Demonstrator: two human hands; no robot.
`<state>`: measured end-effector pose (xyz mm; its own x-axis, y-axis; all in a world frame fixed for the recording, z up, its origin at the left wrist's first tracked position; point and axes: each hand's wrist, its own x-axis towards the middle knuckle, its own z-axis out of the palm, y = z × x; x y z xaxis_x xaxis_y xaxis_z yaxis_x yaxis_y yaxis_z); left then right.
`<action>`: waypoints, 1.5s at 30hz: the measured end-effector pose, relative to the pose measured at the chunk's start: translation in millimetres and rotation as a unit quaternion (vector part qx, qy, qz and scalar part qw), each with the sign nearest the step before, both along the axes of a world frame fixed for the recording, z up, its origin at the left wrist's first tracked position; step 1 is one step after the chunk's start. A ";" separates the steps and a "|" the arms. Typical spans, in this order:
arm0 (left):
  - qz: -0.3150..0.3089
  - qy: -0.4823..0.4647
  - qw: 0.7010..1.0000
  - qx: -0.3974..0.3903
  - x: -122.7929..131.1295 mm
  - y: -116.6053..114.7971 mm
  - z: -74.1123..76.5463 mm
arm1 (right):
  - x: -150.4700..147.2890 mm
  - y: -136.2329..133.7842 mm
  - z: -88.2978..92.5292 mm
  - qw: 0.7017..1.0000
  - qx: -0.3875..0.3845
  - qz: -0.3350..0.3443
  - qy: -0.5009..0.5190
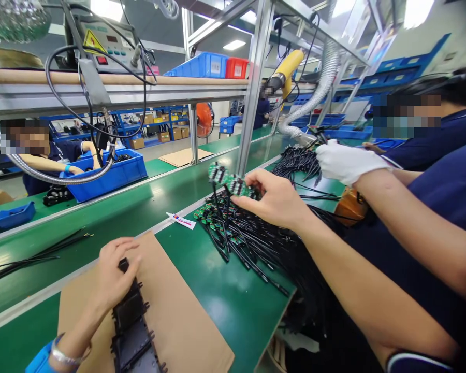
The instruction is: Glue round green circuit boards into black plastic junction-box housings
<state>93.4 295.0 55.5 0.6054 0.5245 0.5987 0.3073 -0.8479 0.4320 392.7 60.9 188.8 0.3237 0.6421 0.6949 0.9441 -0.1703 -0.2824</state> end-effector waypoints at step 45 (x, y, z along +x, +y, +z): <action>-0.299 -0.187 0.836 -0.420 -96.2 -57.5 84.7 | -133.4 -0.9 11.0 0.982 -0.169 0.079 -0.028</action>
<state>-2.8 237.5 140.2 0.7618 0.5261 0.3780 -0.3535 -0.1515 0.9231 259.3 59.9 199.8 0.1695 0.8780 0.4475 0.9786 -0.0964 -0.1816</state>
